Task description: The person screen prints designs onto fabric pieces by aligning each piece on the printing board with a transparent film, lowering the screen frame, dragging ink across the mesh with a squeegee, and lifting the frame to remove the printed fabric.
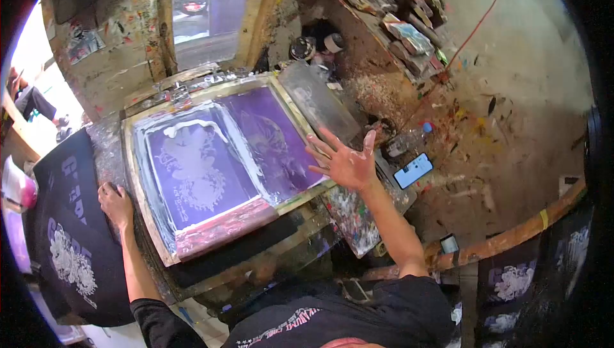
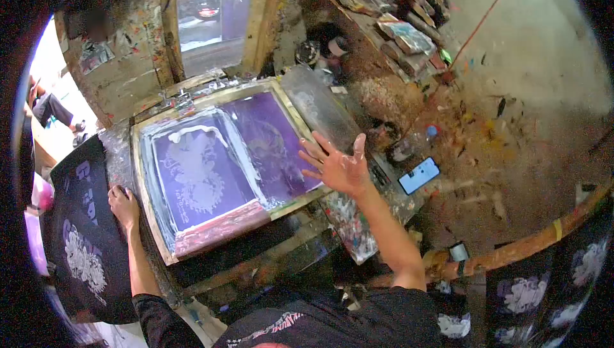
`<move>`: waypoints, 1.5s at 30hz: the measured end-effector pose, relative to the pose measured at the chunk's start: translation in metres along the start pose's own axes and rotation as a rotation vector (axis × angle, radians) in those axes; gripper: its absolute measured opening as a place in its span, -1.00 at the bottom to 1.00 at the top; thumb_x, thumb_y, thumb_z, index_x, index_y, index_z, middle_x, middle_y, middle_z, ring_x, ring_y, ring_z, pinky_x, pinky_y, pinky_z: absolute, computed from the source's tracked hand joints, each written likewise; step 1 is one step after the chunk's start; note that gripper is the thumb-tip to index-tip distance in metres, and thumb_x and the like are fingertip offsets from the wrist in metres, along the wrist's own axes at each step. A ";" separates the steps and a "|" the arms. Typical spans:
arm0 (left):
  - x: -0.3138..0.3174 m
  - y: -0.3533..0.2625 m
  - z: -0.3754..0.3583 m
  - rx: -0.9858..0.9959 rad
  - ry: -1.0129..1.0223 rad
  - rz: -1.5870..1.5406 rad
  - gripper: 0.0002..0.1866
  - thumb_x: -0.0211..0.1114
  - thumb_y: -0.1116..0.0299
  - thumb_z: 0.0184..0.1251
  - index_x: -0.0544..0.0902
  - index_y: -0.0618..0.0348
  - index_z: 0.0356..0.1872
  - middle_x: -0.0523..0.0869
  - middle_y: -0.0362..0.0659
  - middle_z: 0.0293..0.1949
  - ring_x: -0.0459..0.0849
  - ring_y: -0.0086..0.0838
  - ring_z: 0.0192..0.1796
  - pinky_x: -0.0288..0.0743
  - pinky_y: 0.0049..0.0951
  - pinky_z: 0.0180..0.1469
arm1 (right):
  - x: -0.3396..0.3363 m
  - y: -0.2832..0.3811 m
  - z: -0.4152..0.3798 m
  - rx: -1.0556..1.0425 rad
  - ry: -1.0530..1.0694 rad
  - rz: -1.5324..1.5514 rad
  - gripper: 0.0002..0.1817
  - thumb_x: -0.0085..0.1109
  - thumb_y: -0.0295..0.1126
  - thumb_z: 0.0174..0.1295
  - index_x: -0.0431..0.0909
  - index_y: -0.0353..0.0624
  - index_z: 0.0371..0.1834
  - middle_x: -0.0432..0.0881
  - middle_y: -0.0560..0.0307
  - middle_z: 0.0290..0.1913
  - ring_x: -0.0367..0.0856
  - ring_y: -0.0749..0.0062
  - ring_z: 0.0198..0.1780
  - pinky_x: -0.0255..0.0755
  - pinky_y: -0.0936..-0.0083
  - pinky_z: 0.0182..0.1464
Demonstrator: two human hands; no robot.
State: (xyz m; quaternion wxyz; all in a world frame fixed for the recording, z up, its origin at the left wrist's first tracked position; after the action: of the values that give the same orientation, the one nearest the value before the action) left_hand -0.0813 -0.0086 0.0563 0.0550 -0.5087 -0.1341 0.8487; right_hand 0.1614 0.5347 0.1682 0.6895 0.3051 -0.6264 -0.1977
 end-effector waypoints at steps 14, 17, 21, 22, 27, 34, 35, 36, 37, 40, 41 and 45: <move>0.022 0.011 0.006 0.099 0.031 0.024 -0.63 0.19 0.28 0.40 0.54 0.33 0.10 0.59 0.22 0.14 0.52 0.11 0.22 0.41 0.00 0.24 | -0.154 0.009 -0.110 0.235 -1.267 -1.941 0.04 -0.29 0.36 0.43 -0.02 -0.45 0.58 -0.25 -0.32 0.66 -0.32 -0.26 0.67 -0.55 -0.52 0.47; 0.019 0.014 0.008 0.117 -0.001 -0.012 -0.59 0.18 0.25 0.43 0.53 0.38 0.13 0.56 0.22 0.18 0.51 0.11 0.24 0.40 0.00 0.27 | -0.144 0.033 -0.162 0.015 -1.433 -1.896 -0.16 0.01 0.11 0.42 0.19 -0.41 0.49 -0.03 -0.33 0.61 -0.12 -0.27 0.62 -0.41 -0.46 0.49; 0.024 0.014 0.004 0.070 0.030 0.019 -0.58 0.16 0.20 0.46 0.54 0.34 0.14 0.54 0.17 0.21 0.52 0.08 0.24 0.41 -0.01 0.26 | -0.172 0.085 -0.297 -0.394 -1.874 -1.782 -0.43 0.31 -0.40 0.24 0.40 -0.36 0.29 0.35 -0.34 0.40 0.28 -0.23 0.44 0.05 -0.04 0.46; 0.028 0.018 0.005 0.062 0.029 0.031 -0.58 0.15 0.20 0.46 0.55 0.33 0.14 0.54 0.17 0.21 0.52 0.08 0.24 0.41 -0.01 0.26 | -0.171 0.092 -0.326 -0.446 -2.038 -1.790 -0.42 0.34 -0.41 0.23 0.39 -0.37 0.29 0.38 -0.37 0.36 0.32 -0.21 0.41 0.15 0.06 0.42; 0.024 0.013 0.004 0.066 0.028 0.075 -0.59 0.15 0.22 0.47 0.53 0.34 0.15 0.55 0.17 0.19 0.54 0.09 0.21 0.43 -0.02 0.24 | -0.191 0.119 -0.343 -0.437 -1.928 -1.594 -0.38 0.40 -0.27 0.22 0.42 -0.39 0.25 0.44 -0.40 0.27 0.41 -0.24 0.32 0.29 0.05 0.32; 0.019 0.015 0.003 0.066 -0.016 -0.025 -0.59 0.17 0.27 0.45 0.53 0.37 0.15 0.55 0.22 0.18 0.54 0.12 0.21 0.42 -0.03 0.26 | -0.207 0.115 -0.332 -0.215 -1.989 -1.650 -0.24 0.45 -0.26 0.12 0.34 -0.27 0.37 0.62 -0.31 0.15 0.52 -0.28 0.22 0.39 -0.02 0.22; 0.018 0.014 0.002 0.064 -0.018 -0.029 -0.59 0.17 0.27 0.45 0.53 0.37 0.15 0.55 0.22 0.18 0.54 0.12 0.21 0.42 -0.03 0.26 | -0.208 0.116 -0.332 -0.221 -1.989 -1.652 -0.24 0.45 -0.26 0.12 0.34 -0.27 0.37 0.62 -0.31 0.15 0.52 -0.28 0.22 0.39 -0.02 0.22; 0.016 0.013 0.002 0.061 -0.023 -0.026 -0.60 0.17 0.27 0.44 0.53 0.38 0.15 0.56 0.23 0.18 0.54 0.13 0.20 0.42 -0.02 0.26 | -0.211 0.115 -0.333 -0.219 -1.971 -1.663 -0.24 0.45 -0.27 0.12 0.33 -0.28 0.37 0.62 -0.29 0.15 0.53 -0.28 0.21 0.39 -0.02 0.22; 0.015 0.012 0.002 0.058 -0.027 -0.022 -0.60 0.17 0.28 0.44 0.53 0.39 0.14 0.56 0.23 0.17 0.54 0.13 0.20 0.41 -0.02 0.26 | -0.214 0.114 -0.333 -0.214 -1.953 -1.672 -0.24 0.45 -0.28 0.11 0.33 -0.29 0.36 0.61 -0.28 0.16 0.53 -0.27 0.21 0.38 -0.02 0.23; 0.018 0.016 0.001 0.107 0.000 -0.043 -0.60 0.17 0.28 0.43 0.54 0.42 0.12 0.56 0.25 0.15 0.55 0.14 0.19 0.41 -0.01 0.26 | -0.201 0.110 -0.347 -0.666 -2.093 -1.841 -0.34 0.42 -0.18 0.24 0.39 -0.34 0.28 0.59 -0.27 0.18 0.54 -0.24 0.17 0.34 -0.08 0.26; 0.019 0.020 0.001 0.103 -0.041 -0.061 -0.61 0.19 0.33 0.41 0.54 0.44 0.11 0.57 0.26 0.13 0.55 0.14 0.18 0.41 -0.01 0.26 | -0.202 0.109 -0.353 -0.672 -2.078 -1.840 -0.34 0.42 -0.18 0.24 0.39 -0.34 0.28 0.59 -0.27 0.18 0.54 -0.24 0.17 0.34 -0.08 0.26; 0.004 0.019 -0.010 0.012 -0.003 -0.417 -0.63 0.21 0.39 0.41 0.58 0.41 0.14 0.56 0.19 0.14 0.55 0.00 0.23 0.40 -0.14 0.33 | -0.147 0.071 -0.285 -0.634 -1.723 -1.653 -0.65 -0.04 -0.22 0.56 0.49 -0.32 0.09 0.61 -0.12 -0.08 0.58 0.02 -0.05 0.39 0.11 0.04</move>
State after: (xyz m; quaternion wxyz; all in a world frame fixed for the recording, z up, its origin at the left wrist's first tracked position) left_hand -0.0735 -0.0245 0.0428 0.2321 -0.4685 -0.2316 0.8204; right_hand 0.4145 0.7327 0.0978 -0.2365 0.1991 -0.4196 -0.8534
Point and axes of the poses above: each hand's wrist, its own z-axis towards the middle knuckle, its own x-axis out of the palm, y = z × x, the point moved 10 cm from there along z, towards the middle knuckle
